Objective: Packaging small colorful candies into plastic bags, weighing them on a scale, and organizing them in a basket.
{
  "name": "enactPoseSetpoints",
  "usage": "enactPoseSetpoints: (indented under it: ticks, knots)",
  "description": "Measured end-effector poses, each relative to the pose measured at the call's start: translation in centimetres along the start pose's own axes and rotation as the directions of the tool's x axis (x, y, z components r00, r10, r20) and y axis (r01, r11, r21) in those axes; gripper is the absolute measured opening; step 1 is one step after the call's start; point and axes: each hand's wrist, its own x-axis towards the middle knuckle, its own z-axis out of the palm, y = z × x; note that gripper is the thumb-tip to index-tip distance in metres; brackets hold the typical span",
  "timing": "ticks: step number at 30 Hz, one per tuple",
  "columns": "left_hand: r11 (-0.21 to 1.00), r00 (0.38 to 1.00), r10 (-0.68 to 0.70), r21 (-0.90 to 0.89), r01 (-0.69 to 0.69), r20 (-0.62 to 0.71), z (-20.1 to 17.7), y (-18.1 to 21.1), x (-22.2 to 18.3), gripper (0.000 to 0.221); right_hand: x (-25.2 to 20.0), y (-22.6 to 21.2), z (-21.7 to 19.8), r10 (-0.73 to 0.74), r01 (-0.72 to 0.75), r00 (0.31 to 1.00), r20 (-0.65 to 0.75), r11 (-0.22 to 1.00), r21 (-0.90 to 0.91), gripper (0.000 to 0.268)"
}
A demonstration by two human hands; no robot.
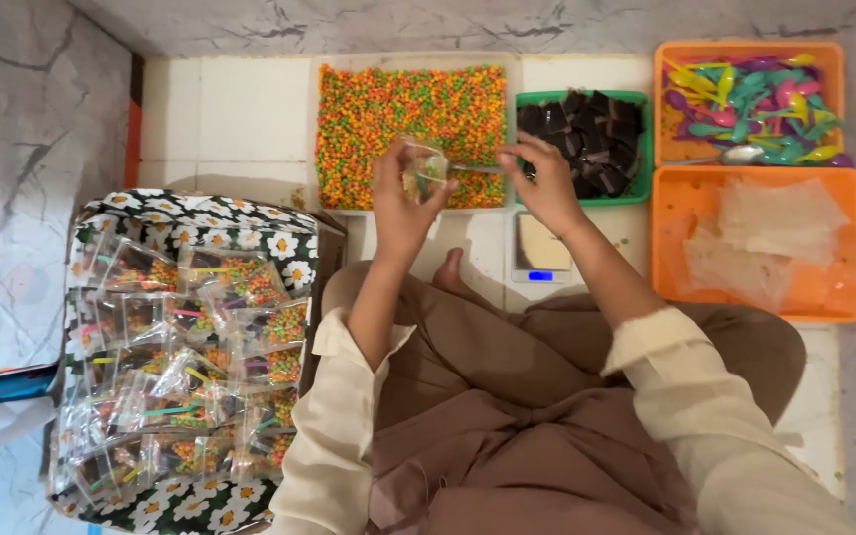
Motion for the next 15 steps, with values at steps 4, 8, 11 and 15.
enactPoseSetpoints:
  ticks: [4,8,11,15]
  knots:
    - [0.997,0.998,0.002,0.077,-0.006,0.056,3.7,0.9,-2.7,0.091,-3.1,-5.5,-2.7,-0.008,-0.009,0.998,0.055,0.951,0.31,0.036]
    - [0.987,0.988,0.104,0.107,-0.116,0.117,7.9,2.1,-5.5,0.085,-6.3,-3.5,-4.1,-0.154,0.155,0.987,0.041,0.988,-0.027,0.021]
    - [0.991,0.974,0.075,0.088,-0.096,0.213,9.5,2.9,-8.1,0.108,-9.5,0.6,-4.6,-0.095,0.09,0.992,-0.084,0.994,-0.059,0.01]
    - [0.992,0.929,-0.115,0.081,0.092,0.353,8.8,4.8,-10.1,0.13,-13.6,7.9,-4.7,0.256,-0.229,0.932,-0.258,0.965,0.13,0.017]
